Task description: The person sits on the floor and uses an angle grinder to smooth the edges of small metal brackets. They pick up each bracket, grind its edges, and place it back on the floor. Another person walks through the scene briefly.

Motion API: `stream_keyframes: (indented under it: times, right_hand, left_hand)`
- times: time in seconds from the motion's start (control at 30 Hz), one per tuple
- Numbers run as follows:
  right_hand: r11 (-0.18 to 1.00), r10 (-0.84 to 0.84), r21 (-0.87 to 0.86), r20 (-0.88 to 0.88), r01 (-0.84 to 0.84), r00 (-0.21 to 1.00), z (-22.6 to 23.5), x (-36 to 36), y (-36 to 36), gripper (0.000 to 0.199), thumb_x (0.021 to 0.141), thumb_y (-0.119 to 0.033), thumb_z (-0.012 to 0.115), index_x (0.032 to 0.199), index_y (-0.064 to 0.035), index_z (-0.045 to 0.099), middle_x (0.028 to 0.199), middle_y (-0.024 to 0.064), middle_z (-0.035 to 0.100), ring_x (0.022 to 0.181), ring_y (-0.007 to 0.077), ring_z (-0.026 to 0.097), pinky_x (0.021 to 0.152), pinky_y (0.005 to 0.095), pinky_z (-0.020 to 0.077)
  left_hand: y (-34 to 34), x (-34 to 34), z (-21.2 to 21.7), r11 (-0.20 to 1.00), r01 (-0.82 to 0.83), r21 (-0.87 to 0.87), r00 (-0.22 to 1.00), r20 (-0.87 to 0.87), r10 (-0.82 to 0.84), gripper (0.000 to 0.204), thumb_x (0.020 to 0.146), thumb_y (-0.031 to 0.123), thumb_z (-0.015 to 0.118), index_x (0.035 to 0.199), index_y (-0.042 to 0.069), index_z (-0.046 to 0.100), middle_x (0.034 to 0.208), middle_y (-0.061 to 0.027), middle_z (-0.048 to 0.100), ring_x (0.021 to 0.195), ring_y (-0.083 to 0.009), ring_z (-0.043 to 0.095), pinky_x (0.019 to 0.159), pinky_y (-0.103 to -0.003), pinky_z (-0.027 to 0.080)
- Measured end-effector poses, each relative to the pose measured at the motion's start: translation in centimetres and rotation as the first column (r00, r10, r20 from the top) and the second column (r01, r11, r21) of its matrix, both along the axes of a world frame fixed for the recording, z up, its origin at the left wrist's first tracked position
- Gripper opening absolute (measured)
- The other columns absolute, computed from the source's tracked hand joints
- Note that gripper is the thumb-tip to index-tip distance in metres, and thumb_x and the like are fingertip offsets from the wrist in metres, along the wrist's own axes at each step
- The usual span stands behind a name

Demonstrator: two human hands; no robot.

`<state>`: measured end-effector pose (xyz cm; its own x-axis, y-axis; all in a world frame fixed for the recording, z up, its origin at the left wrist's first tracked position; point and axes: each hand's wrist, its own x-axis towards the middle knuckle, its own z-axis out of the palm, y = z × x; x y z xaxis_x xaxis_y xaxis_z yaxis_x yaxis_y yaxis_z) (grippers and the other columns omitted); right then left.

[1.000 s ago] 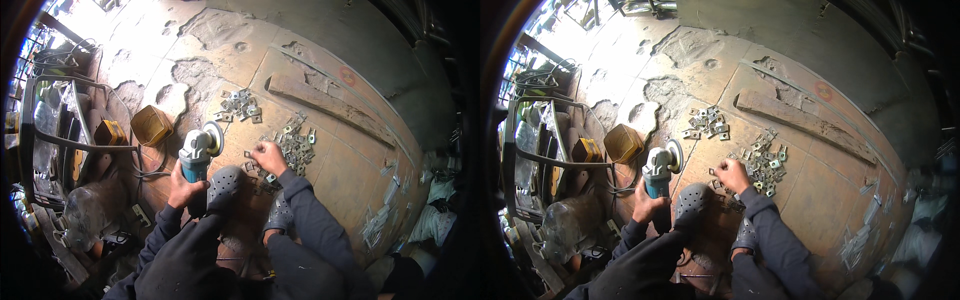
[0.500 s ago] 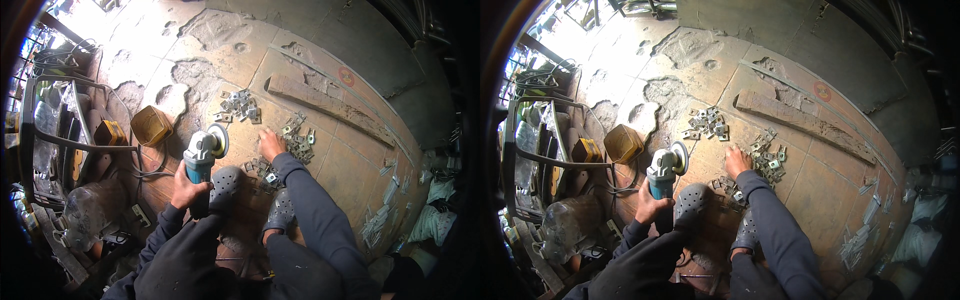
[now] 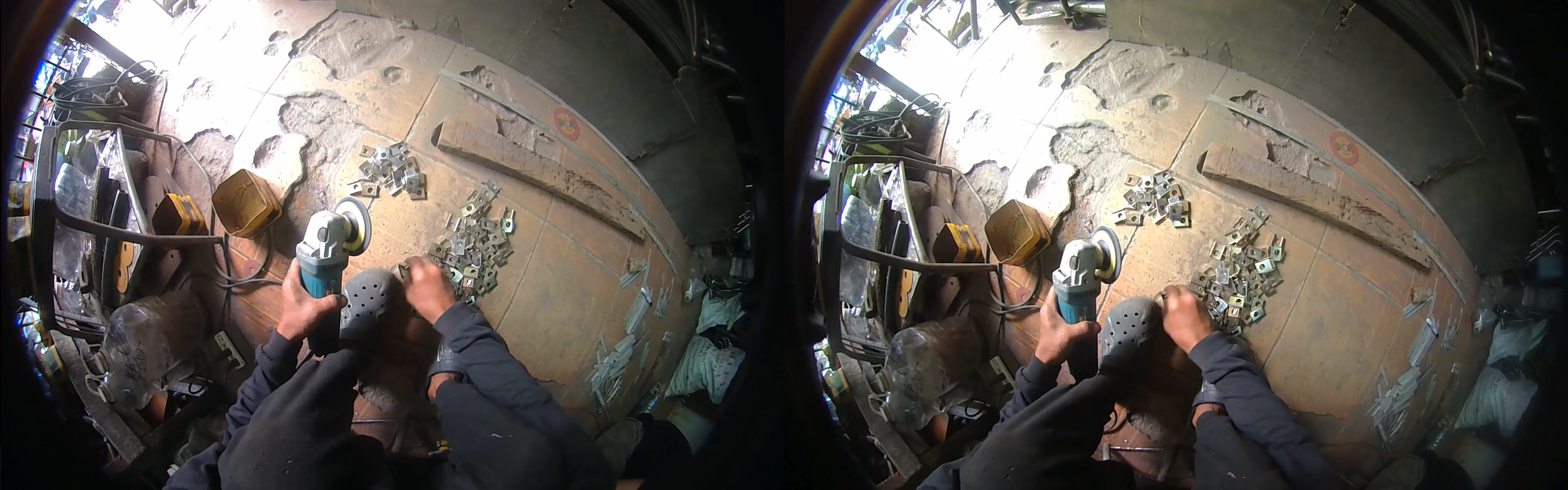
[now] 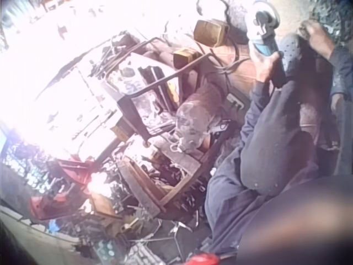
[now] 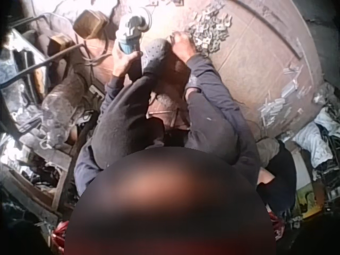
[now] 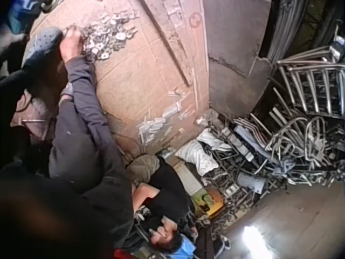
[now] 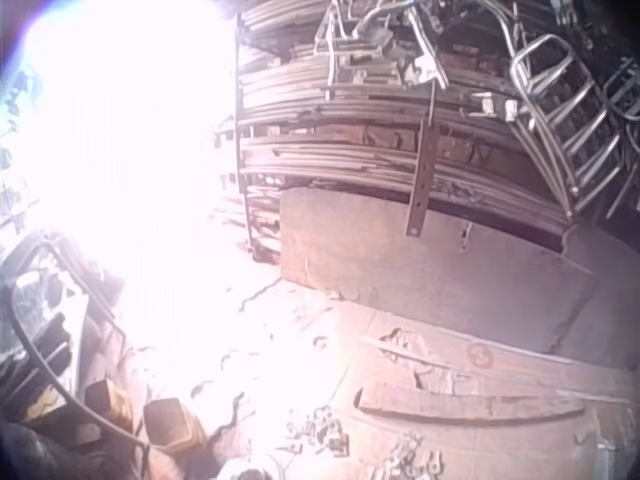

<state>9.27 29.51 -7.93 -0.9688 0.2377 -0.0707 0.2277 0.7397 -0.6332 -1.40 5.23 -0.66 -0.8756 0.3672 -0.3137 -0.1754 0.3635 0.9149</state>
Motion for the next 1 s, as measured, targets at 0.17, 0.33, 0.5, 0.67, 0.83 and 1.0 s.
stream_keyframes:
  times: [0.17, 0.33, 0.5, 0.67, 0.83, 1.0]
  right_hand:
    - [0.969, 0.103, -0.23, 0.062, -0.086, 0.993, -1.9, 1.0, -1.3, 0.03, 0.085, -0.011, 0.08, 0.11, 0.0034, 0.069, 0.103, 0.0254, 0.07, 0.095, 0.0454, 0.07, 0.083, 0.0501, 0.0581]
    - [0.956, 0.087, -0.275, -0.052, -0.098, 0.995, -3.4, 1.2, -0.9, 0.039, 0.079, -0.013, 0.088, 0.111, 0.0029, 0.072, 0.101, 0.0215, 0.07, 0.095, 0.0415, 0.069, 0.083, 0.0461, 0.0567]
    - [0.887, 0.046, -0.462, 0.121, 0.016, 0.992, -1.7, 1.0, -0.4, 0.035, 0.086, -0.013, 0.086, 0.114, 0.0022, 0.072, 0.102, 0.0129, 0.072, 0.091, 0.027, 0.071, 0.082, 0.0366, 0.0568]
    - [-0.002, -0.091, -0.966, 0.259, 0.26, 0.961, 2.9, -0.2, 1.9, 0.04, 0.09, -0.008, 0.082, 0.126, -0.0029, 0.068, 0.109, 0.0051, 0.073, 0.087, 0.0104, 0.067, 0.076, 0.0267, 0.0559]
    - [0.02, -0.184, -0.994, 0.106, 0.111, 0.977, 7.3, -1.2, 2.7, 0.038, 0.091, -0.007, 0.083, 0.126, -0.0042, 0.067, 0.107, 0.0008, 0.074, 0.083, 0.0062, 0.065, 0.073, 0.0237, 0.0544]
    - [0.103, -0.224, -0.984, 0.121, 0.147, 0.967, 8.5, -1.6, 2.7, 0.04, 0.089, -0.002, 0.086, 0.124, -0.0039, 0.068, 0.09, -0.0037, 0.071, 0.073, 0.0025, 0.061, 0.065, 0.0201, 0.05]
  left_hand:
    - [-0.7, -0.1, 0.3, 0.999, -0.046, -0.003, 0.998, 0.04, 0.047, 0.079, 0.062, 0.017, 0.092, 0.13, -0.002, 0.058, 0.112, -0.0105, 0.07, 0.1, -0.0209, 0.066, 0.094, -0.036, 0.055]
    - [-0.8, 0.0, 0.0, 0.999, -0.048, 0.015, 0.998, 0.039, 0.047, 0.078, 0.062, 0.018, 0.092, 0.13, -0.002, 0.058, 0.11, -0.0103, 0.071, 0.099, -0.021, 0.066, 0.094, -0.037, 0.055]
    - [-0.8, 0.1, 0.5, 1.0, -0.007, 0.006, 0.999, 0.046, 0.007, 0.081, 0.061, 0.018, 0.093, 0.131, -0.001, 0.057, 0.114, -0.0112, 0.069, 0.104, -0.0213, 0.066, 0.098, -0.037, 0.054]
    - [-0.2, 0.5, 2.8, 0.992, 0.066, -0.106, 0.959, -0.268, -0.093, 0.082, 0.066, 0.013, 0.088, 0.137, -0.003, 0.051, 0.117, -0.0174, 0.069, 0.108, -0.0271, 0.07, 0.099, -0.039, 0.054]
    - [1.3, 0.8, 5.1, 0.98, 0.099, -0.171, 0.876, -0.453, -0.167, 0.082, 0.068, 0.013, 0.087, 0.14, 0.0, 0.051, 0.108, -0.0218, 0.071, 0.099, -0.0377, 0.076, 0.087, -0.041, 0.06]
    - [2.7, 0.9, 5.5, 0.974, 0.127, -0.19, 0.835, -0.509, -0.208, 0.083, 0.067, 0.014, 0.088, 0.14, 0.001, 0.051, 0.111, -0.0226, 0.071, 0.098, -0.0417, 0.075, 0.084, -0.044, 0.061]
